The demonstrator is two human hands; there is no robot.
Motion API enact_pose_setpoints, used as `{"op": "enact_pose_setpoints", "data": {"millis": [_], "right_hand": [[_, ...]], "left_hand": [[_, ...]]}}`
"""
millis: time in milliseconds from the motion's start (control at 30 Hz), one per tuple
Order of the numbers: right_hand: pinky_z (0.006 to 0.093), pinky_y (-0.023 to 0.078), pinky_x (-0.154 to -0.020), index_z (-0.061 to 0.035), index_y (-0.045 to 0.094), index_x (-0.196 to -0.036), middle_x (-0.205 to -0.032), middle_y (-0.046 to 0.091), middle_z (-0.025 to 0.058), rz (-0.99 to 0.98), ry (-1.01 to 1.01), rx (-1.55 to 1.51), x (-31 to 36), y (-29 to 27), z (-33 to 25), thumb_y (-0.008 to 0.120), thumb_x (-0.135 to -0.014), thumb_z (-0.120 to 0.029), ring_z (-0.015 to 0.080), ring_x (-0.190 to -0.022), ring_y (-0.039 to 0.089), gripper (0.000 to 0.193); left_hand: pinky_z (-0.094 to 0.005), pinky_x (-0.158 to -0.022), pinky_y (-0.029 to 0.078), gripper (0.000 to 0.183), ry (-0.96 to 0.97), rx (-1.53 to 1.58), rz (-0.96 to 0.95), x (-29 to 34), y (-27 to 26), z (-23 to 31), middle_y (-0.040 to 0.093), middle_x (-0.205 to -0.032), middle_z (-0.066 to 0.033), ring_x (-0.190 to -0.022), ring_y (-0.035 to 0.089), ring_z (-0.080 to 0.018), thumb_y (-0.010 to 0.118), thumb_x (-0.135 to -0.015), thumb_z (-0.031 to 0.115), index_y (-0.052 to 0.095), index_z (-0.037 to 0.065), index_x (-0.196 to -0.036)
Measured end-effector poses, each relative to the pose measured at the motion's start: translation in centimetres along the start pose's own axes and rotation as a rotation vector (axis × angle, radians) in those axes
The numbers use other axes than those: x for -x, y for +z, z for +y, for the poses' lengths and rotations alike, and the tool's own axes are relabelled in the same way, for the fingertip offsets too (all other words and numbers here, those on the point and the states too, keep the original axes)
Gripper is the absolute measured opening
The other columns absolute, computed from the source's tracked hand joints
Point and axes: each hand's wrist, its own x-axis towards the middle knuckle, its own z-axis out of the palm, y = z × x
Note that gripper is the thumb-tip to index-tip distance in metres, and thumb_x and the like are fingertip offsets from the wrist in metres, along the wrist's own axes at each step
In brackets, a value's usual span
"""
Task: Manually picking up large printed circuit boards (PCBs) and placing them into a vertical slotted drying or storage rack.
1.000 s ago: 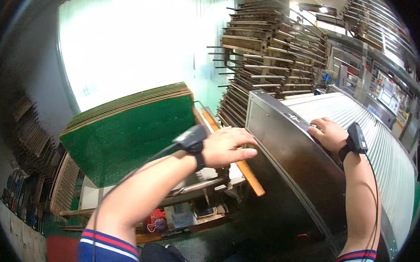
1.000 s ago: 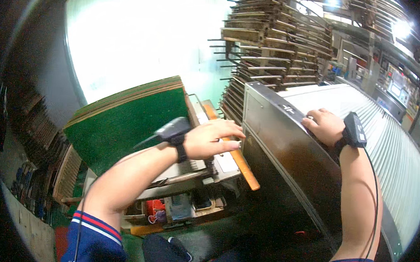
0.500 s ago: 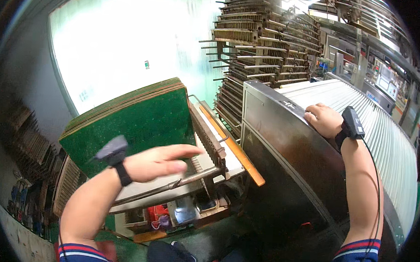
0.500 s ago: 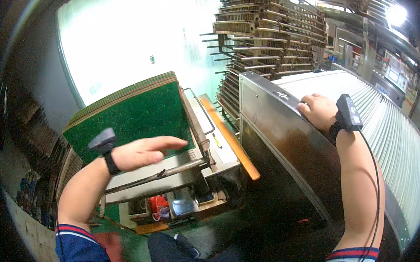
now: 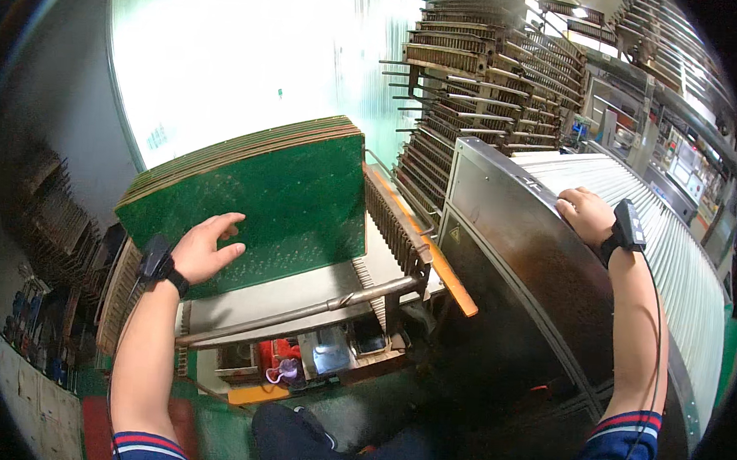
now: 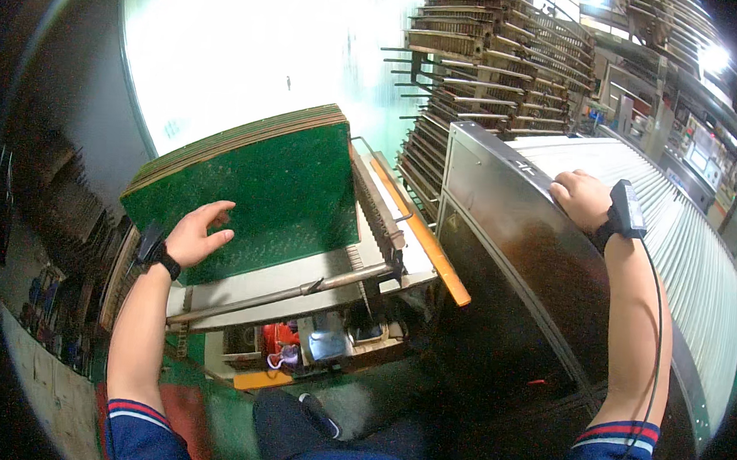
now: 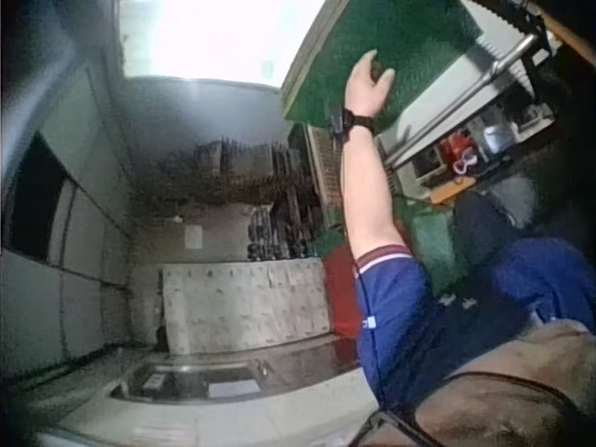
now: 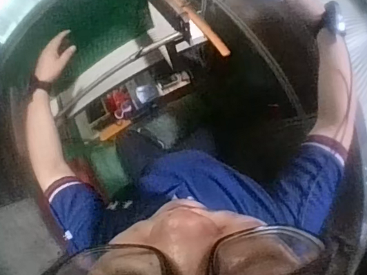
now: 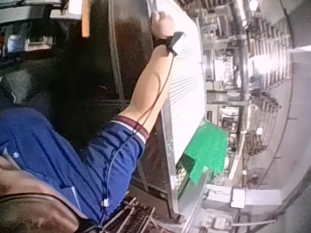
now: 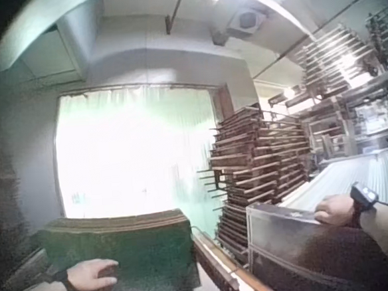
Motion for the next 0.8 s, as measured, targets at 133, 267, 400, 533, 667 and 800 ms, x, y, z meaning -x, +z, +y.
{"op": "enact_pose_setpoints", "data": {"millis": [133, 267, 400, 533, 667, 800], "right_hand": [[0.0455, 0.044, -0.091, -0.0026, 0.065, -0.101, -0.099, 0.063, 0.0219, -0.032, 0.059, -0.022, -0.3, -0.1, 0.2, 0.046, -0.094, -0.031, 0.0386, -0.102, 0.057, 0.035], [0.0457, 0.044, -0.091, -0.0023, 0.064, -0.101, -0.102, 0.062, 0.0219, -0.047, 0.041, -0.011, -0.5, 0.2, 0.9, 0.047, -0.093, -0.032, 0.0387, -0.102, 0.057, 0.035], [0.0457, 0.044, -0.092, -0.0020, 0.065, -0.102, -0.103, 0.062, 0.0218, -0.068, 0.067, -0.023, -0.5, 0.0, 0.4, 0.047, -0.094, -0.032, 0.0386, -0.103, 0.057, 0.036], [0.0454, 0.044, -0.093, -0.0018, 0.065, -0.105, -0.105, 0.062, 0.0220, -0.043, 0.057, -0.028, -0.6, 0.3, 0.8, 0.047, -0.094, -0.032, 0.0389, -0.104, 0.057, 0.037], [0.0452, 0.043, -0.094, -0.0017, 0.065, -0.106, -0.107, 0.062, 0.0220, -0.019, 0.048, -0.039, -0.4, 0.2, 0.5, 0.049, -0.094, -0.031, 0.0389, -0.104, 0.057, 0.036], [0.0436, 0.047, -0.087, -0.0005, 0.065, -0.094, -0.098, 0.062, 0.0208, 0.071, -0.004, 0.080, 0.2, -1.6, -1.0, 0.054, -0.091, -0.025, 0.0376, -0.098, 0.059, 0.027]], "left_hand": [[-0.0389, -0.094, 0.048, 0.052, -0.023, -0.052, -0.060, 0.1, 0.8, -1.9, 0.059, -0.116, -0.0162, -0.110, 0.058, -0.0312, 0.067, -0.085, 0.025, 0.051, 0.007, -0.131], [-0.0382, -0.092, 0.048, 0.051, -0.017, -0.073, -0.018, -0.2, 1.1, -3.0, 0.059, -0.113, -0.0139, -0.105, 0.058, -0.0286, 0.068, -0.084, 0.021, 0.052, 0.007, -0.130], [-0.0380, -0.092, 0.048, 0.051, -0.047, -0.068, 0.022, 0.0, 1.0, -3.4, 0.057, -0.116, -0.0139, -0.105, 0.058, -0.0280, 0.068, -0.083, 0.022, 0.053, 0.007, -0.130], [-0.0396, -0.097, 0.046, 0.052, -0.094, -0.080, -0.008, -0.4, 0.6, -2.7, 0.057, -0.118, -0.0162, -0.113, 0.056, -0.0308, 0.067, -0.084, 0.026, 0.053, 0.006, -0.130], [-0.0392, -0.097, 0.046, 0.052, -0.080, -0.084, 0.009, -0.2, 0.6, -3.2, 0.058, -0.117, -0.0158, -0.112, 0.057, -0.0312, 0.068, -0.083, 0.026, 0.054, 0.006, -0.129], [-0.0382, -0.093, 0.047, 0.051, -0.060, -0.070, 0.015, -0.7, 1.1, -3.9, 0.057, -0.115, -0.0144, -0.108, 0.057, -0.0288, 0.068, -0.083, 0.025, 0.053, 0.007, -0.129]]}}
